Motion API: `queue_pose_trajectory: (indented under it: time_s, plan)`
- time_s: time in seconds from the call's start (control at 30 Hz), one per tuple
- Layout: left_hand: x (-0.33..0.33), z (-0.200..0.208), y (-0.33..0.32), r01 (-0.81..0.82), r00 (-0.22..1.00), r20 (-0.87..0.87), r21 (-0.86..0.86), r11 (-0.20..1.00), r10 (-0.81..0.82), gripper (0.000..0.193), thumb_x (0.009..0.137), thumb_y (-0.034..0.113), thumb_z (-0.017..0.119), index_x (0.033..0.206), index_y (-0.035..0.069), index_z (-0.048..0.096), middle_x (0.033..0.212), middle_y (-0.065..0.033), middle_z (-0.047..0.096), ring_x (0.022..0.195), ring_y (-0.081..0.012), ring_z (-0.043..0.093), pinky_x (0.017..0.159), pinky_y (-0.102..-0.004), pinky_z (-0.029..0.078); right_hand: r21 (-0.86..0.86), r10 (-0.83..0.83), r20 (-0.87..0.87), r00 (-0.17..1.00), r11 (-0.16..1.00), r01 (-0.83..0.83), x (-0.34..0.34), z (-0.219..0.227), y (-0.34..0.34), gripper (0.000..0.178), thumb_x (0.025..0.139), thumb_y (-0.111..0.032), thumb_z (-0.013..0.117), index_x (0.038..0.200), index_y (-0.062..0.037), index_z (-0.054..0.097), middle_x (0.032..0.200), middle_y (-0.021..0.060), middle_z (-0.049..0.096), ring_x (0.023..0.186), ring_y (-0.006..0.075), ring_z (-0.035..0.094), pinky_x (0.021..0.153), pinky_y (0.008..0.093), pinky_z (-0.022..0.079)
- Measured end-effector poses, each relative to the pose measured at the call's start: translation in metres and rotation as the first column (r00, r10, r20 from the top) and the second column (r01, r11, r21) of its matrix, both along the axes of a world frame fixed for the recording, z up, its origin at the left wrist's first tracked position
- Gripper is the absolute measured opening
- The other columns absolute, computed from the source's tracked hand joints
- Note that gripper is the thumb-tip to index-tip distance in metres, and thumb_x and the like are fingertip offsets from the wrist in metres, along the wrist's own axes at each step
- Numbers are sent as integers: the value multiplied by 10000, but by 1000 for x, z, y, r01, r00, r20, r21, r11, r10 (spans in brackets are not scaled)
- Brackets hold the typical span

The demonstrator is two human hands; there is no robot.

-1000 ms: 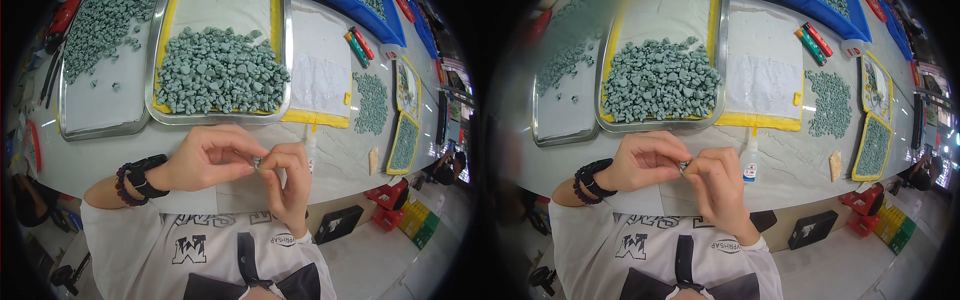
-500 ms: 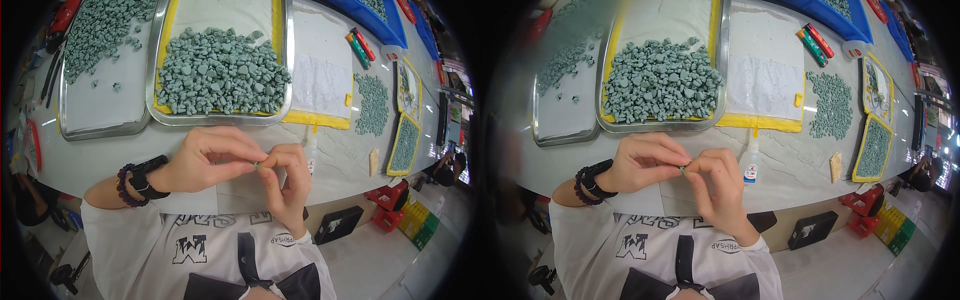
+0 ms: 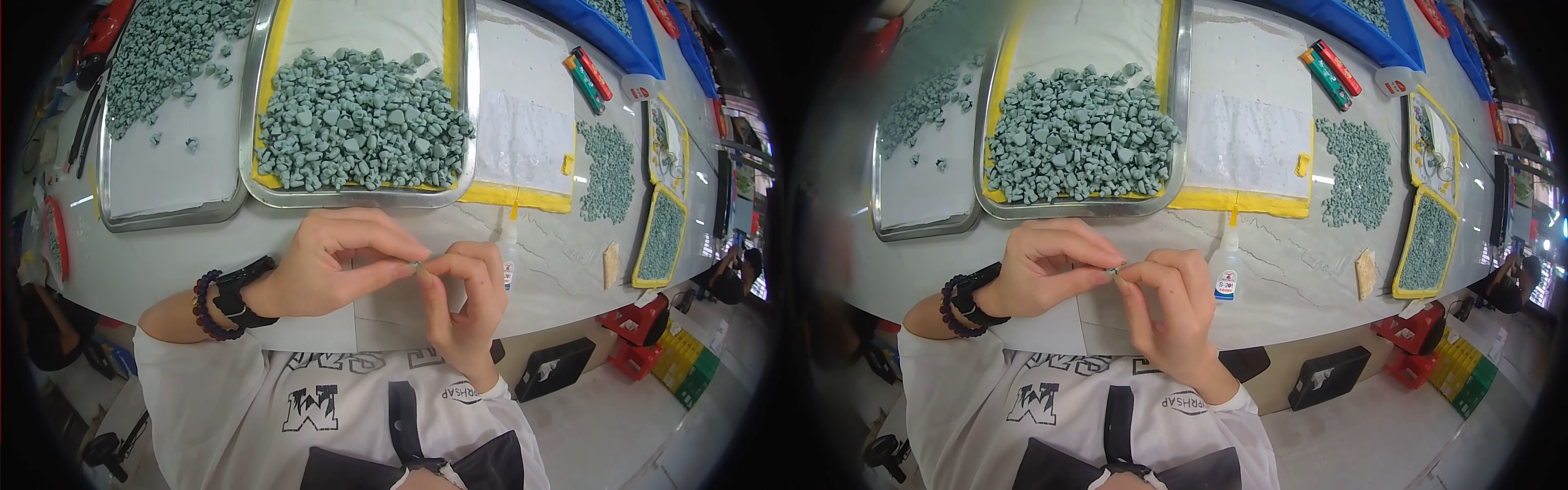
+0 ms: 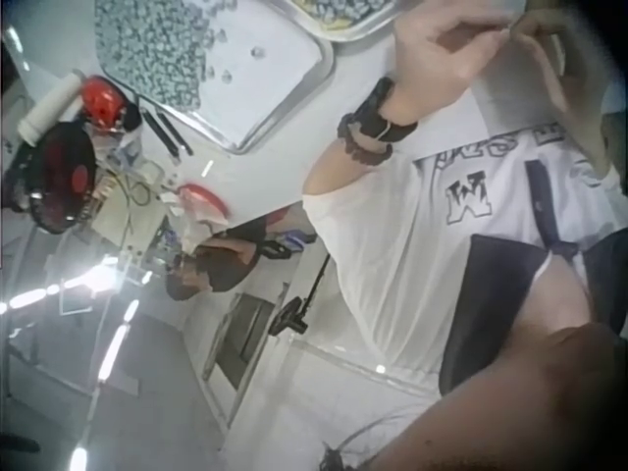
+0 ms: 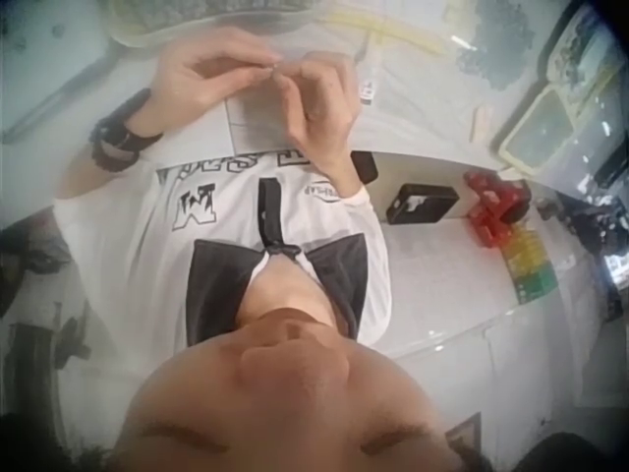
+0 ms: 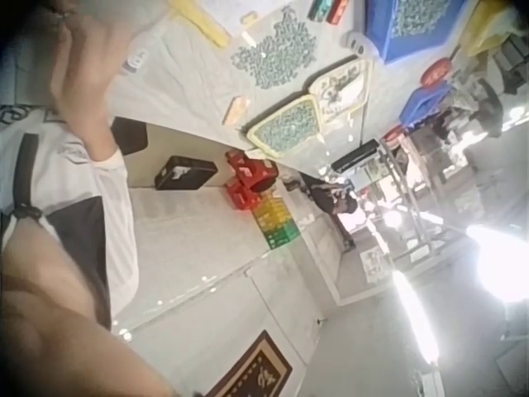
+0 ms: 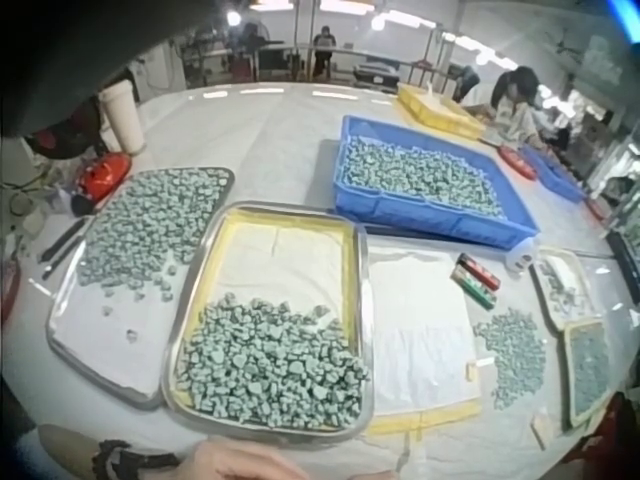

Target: The recorder is assembling small green plastic components using glue at a factory workbench.

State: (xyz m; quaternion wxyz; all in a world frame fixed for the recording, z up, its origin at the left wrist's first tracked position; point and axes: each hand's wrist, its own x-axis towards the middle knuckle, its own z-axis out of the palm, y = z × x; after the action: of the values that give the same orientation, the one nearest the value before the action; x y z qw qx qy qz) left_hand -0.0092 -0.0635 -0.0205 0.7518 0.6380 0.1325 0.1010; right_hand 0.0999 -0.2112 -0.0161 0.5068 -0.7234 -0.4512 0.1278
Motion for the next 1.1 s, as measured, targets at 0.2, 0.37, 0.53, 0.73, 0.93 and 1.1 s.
queue_pose_trajectory:
  time_s: [0.2,0.37,0.53,0.73,0.93,1.1]
  plan:
    - [-1,-1,1,9,998,-56,-133,991,-16,232,745,-135,627,940,-17,672,952,-129,646,877,-169,630,757,-261,506,11,-14,48,999,1000,13,1,5,-1,214,661,88,660,833,-22,596,790,83,529,701,192,512,609,266,401]
    - [-1,-2,2,31,998,-48,-129,991,-38,232,747,-132,626,945,-19,670,970,-131,642,886,-171,628,759,-263,505,25,-12,80,997,1000,10,3,4,-1,237,637,91,685,837,-22,627,780,71,533,691,188,513,595,267,398]
    - [1,-1,1,21,999,-41,-194,981,-29,241,752,-140,608,954,-22,667,982,-134,638,906,-175,622,772,-266,503,15,-10,132,991,1000,8,4,5,-2,257,627,97,696,845,-24,634,784,64,539,686,187,514,590,269,399]
    - [1,-1,1,34,998,-46,-224,974,-45,257,748,-153,593,956,-21,665,987,-135,635,924,-183,619,787,-270,501,2,1,233,973,1000,-2,4,5,-2,257,628,96,699,847,-23,633,785,63,544,693,193,515,597,270,399]
    - [0,-1,0,1,1000,-12,-167,986,-3,245,731,-150,617,927,-16,674,964,-135,649,892,-182,632,765,-272,510,15,-7,106,994,1000,5,5,6,-3,235,633,77,706,833,-21,631,781,66,544,714,193,515,618,275,399]
    - [-1,0,0,-26,1000,5,11,1000,26,225,713,-141,648,890,-8,686,920,-136,666,840,-182,647,728,-271,521,0,10,26,1000,1000,-10,5,8,-3,215,641,68,703,824,-18,628,785,70,547,722,192,514,625,278,399]
